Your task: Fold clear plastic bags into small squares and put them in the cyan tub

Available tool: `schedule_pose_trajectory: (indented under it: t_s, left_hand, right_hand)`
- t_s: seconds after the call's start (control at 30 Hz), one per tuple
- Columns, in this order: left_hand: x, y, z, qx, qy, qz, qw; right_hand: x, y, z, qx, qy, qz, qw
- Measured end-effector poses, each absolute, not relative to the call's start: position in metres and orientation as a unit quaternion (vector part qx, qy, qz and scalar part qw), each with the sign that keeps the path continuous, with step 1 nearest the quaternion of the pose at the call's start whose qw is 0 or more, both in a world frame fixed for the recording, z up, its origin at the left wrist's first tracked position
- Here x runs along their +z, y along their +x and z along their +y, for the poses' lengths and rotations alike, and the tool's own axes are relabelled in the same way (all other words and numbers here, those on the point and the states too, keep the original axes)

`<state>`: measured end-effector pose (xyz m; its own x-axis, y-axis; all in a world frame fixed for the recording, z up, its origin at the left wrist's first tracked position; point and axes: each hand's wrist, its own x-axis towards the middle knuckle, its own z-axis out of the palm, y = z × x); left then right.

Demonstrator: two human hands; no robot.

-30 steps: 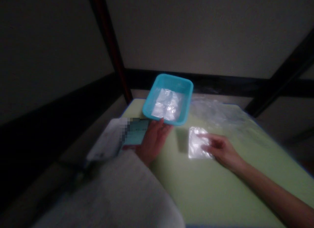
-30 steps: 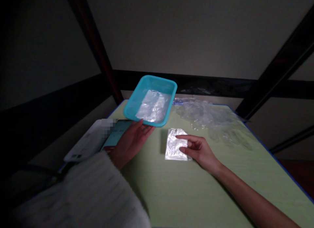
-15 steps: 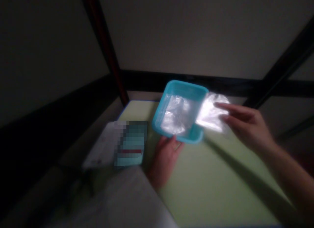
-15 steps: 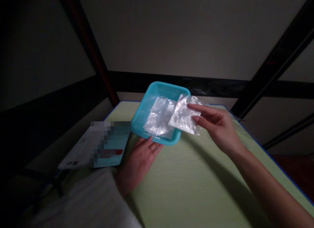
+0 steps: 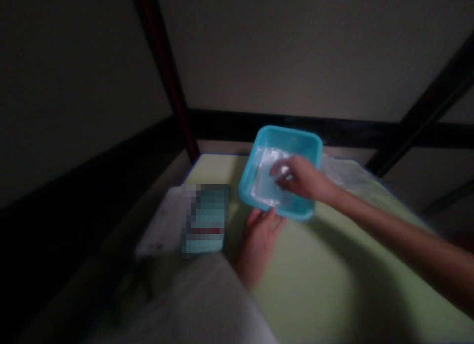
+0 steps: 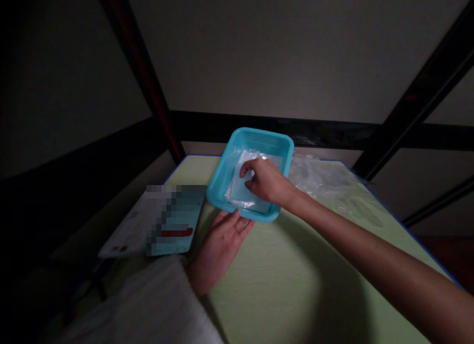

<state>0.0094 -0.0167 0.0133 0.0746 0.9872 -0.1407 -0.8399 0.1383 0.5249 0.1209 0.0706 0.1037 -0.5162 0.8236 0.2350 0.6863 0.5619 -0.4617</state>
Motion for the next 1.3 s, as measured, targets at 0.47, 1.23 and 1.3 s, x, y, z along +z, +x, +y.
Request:
schedule_pose_trajectory:
  t_s: [0.47,1.23,1.3]
  left_hand:
    - [0.015,0.010,-0.017,0.634,0.166,0.227,0.720]
    - [0.013,0.011,-0.018,0.632,0.178,0.222,0.721]
    - [0.013,0.011,-0.017,0.632,0.176,0.225,0.720]
  right_hand:
    - [0.092,0.103,0.085,0.175,-0.485,-0.850,0.105]
    - [0.096,0.094,0.057,-0.056,-0.494,-0.867,-0.021]
    - [0.097,0.093,0.057,-0.089,-0.485,-0.870,-0.023]
